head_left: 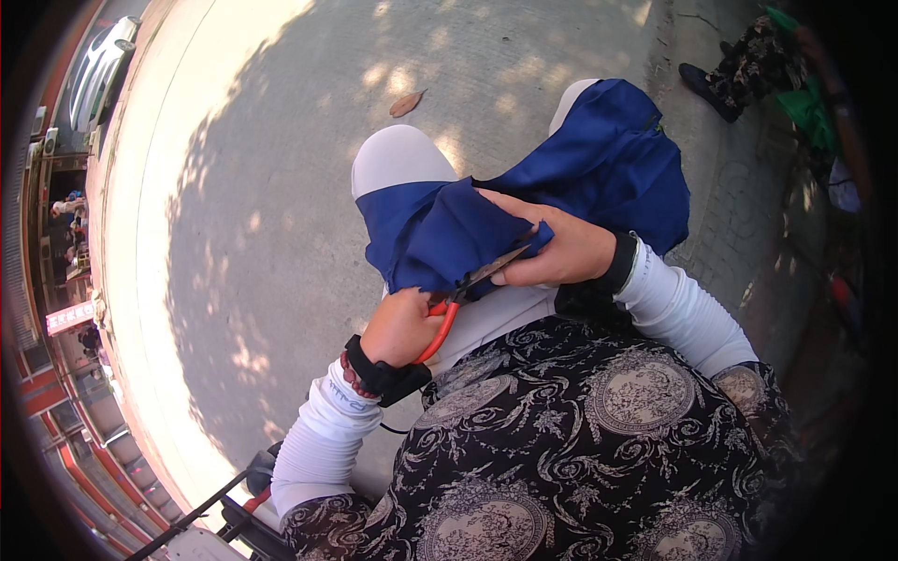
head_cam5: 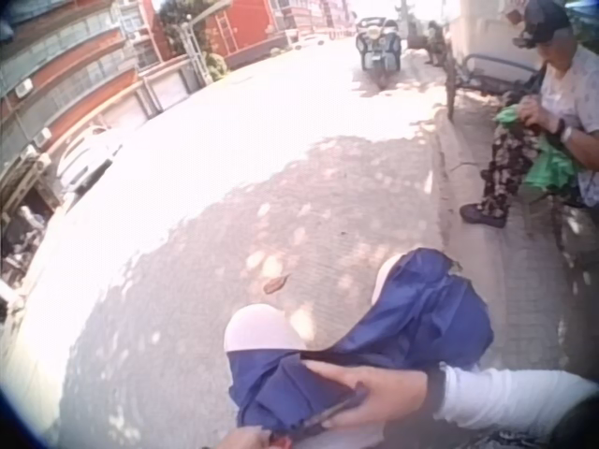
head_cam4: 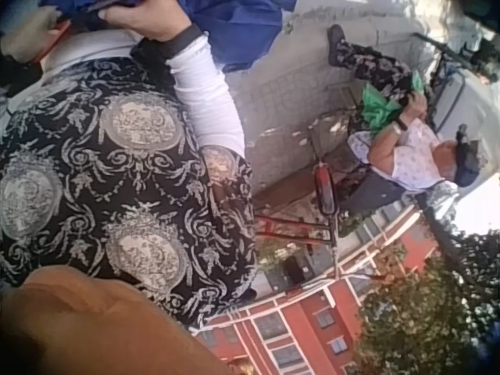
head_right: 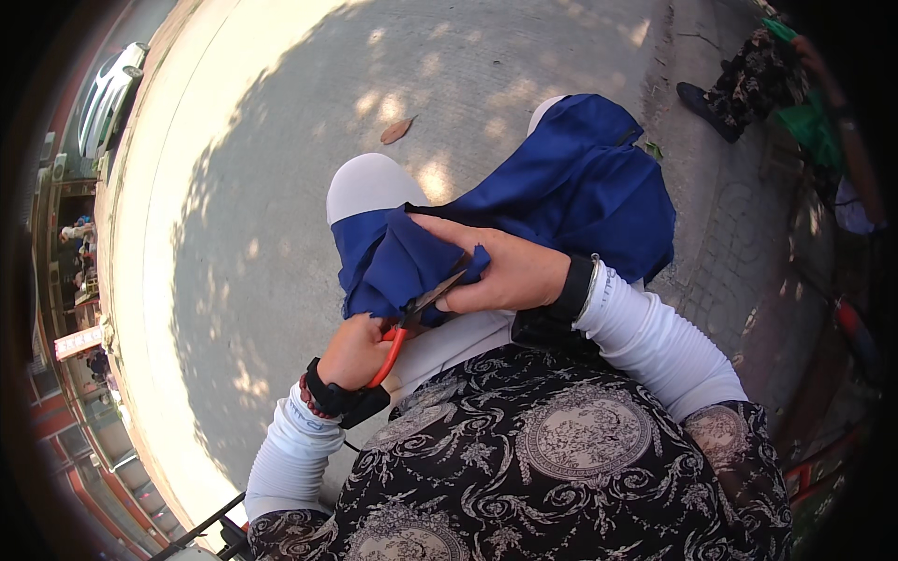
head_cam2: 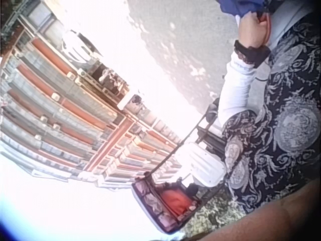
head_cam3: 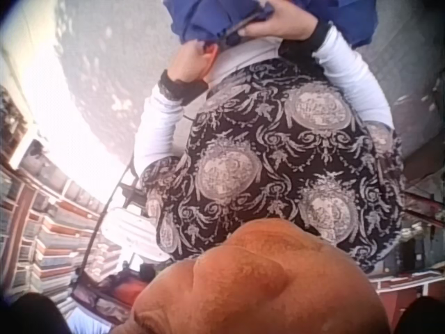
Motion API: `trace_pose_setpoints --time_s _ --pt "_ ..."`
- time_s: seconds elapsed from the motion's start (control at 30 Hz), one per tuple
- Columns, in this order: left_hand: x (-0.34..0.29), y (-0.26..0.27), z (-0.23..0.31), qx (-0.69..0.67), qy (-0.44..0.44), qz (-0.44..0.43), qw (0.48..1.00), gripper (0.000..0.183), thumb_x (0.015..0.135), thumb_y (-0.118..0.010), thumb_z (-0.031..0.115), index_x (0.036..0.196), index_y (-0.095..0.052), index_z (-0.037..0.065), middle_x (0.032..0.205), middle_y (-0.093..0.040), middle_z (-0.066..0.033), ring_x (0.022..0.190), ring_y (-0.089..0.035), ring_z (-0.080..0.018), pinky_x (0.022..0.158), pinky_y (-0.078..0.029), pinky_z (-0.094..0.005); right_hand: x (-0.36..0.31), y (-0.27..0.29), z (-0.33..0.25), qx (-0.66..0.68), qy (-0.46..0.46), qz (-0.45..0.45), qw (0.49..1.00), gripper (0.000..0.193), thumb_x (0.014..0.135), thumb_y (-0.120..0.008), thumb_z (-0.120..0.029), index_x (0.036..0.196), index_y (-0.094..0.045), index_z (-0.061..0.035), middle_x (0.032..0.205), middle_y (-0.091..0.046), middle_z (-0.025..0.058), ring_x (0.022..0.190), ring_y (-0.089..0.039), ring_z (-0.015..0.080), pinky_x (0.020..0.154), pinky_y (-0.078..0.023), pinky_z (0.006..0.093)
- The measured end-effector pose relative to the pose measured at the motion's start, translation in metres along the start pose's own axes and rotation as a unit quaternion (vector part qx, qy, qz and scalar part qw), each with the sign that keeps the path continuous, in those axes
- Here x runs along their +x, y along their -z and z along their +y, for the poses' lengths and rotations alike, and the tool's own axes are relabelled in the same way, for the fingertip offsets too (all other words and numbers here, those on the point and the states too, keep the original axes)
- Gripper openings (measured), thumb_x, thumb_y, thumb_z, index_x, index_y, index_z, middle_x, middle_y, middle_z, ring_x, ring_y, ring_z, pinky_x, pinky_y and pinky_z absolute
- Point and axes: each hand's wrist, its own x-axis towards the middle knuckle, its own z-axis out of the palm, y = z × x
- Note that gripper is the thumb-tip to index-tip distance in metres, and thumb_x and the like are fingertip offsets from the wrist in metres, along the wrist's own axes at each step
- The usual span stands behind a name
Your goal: Cutting a piece of blue fabric with red-handled scissors.
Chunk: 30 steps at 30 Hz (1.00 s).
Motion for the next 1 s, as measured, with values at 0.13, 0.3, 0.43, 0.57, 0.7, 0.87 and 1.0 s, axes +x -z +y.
trace_pose_setpoints --time_s 0.13,0.3,0.43,0.57,0.7,0.87,1.0 --pt "0.0 0.002 -0.005 0.023 0.012 -0.001 1.0 0.03 0.083 -0.066 0.025 0.086 -0.067 -0.004 0.072 -0.061 -0.0257 0.066 -0.06 -0.0406 0.061 -0.049 -0.0398 -0.001 0.0 0.0 0.04 -0.018 0.005 0.999 0.085 0.076 -0.066 -0.001 0.149 -0.022 -0.0005 0.137 -0.047 0.0112 0.121 -0.046 0.0144 0.102 -0.038 0.0282" --pt "0.006 0.012 0.004 0.039 0.063 -0.018 0.997 0.029 0.083 -0.066 0.025 0.087 -0.067 -0.004 0.072 -0.061 -0.0251 0.067 -0.061 -0.0398 0.061 -0.049 -0.0392 0.005 0.008 0.0 -0.003 -0.042 0.023 0.999 0.087 0.075 -0.067 -0.001 0.149 -0.021 -0.0013 0.136 -0.047 0.0109 0.121 -0.046 0.014 0.102 -0.038 0.0278" --pt "0.005 0.009 0.005 -0.002 0.019 -0.021 1.0 0.028 0.085 -0.064 0.023 0.097 -0.065 -0.002 0.081 -0.064 -0.0241 0.075 -0.062 -0.0399 0.067 -0.05 -0.0387 0.007 0.005 0.011 0.022 -0.026 -0.002 0.999 0.089 0.076 -0.07 -0.003 0.15 -0.02 -0.0028 0.135 -0.049 0.0125 0.119 -0.049 0.0154 0.101 -0.04 0.0287" --pt "0.007 0.011 0.014 -0.004 -0.011 -0.029 1.0 0.027 0.085 -0.063 0.021 0.103 -0.064 0.0 0.086 -0.065 -0.0233 0.08 -0.062 -0.0401 0.071 -0.05 -0.0388 0.01 0.003 0.008 0.041 -0.008 -0.018 0.999 0.093 0.076 -0.072 0.002 0.15 -0.017 -0.0026 0.137 -0.046 0.008 0.121 -0.045 0.0123 0.104 -0.036 0.0285" --pt "0.008 0.011 0.014 0.051 0.029 -0.057 0.997 0.022 0.087 -0.061 0.009 0.107 -0.064 0.002 0.09 -0.068 -0.011 0.078 -0.061 -0.0165 0.074 -0.049 -0.0303 0.01 0.006 0.013 0.026 -0.017 -0.025 0.999 0.093 0.076 -0.07 0.003 0.151 -0.015 -0.0027 0.136 -0.047 0.0097 0.119 -0.048 0.0137 0.103 -0.038 0.0298" --pt "0.001 0.003 0.011 0.055 0.008 -0.027 0.998 0.022 0.086 -0.062 0.011 0.106 -0.065 0.002 0.086 -0.068 -0.013 0.074 -0.061 -0.0187 0.071 -0.049 -0.0318 0.004 0.001 0.006 0.059 -0.065 -0.049 0.995 0.092 0.077 -0.069 0.002 0.151 -0.015 -0.0024 0.135 -0.047 0.0127 0.116 -0.051 0.0133 0.099 -0.041 0.0288" --pt "0.0 0.005 0.026 0.048 0.047 -0.018 0.998 0.026 0.084 -0.065 0.023 0.094 -0.067 -0.001 0.084 -0.065 -0.0239 0.078 -0.063 -0.0402 0.067 -0.05 -0.0389 0.003 -0.002 0.012 0.09 -0.069 -0.048 0.992 0.091 0.077 -0.069 0.002 0.15 -0.015 -0.0023 0.132 -0.05 0.0124 0.114 -0.052 0.0132 0.098 -0.041 0.0281"
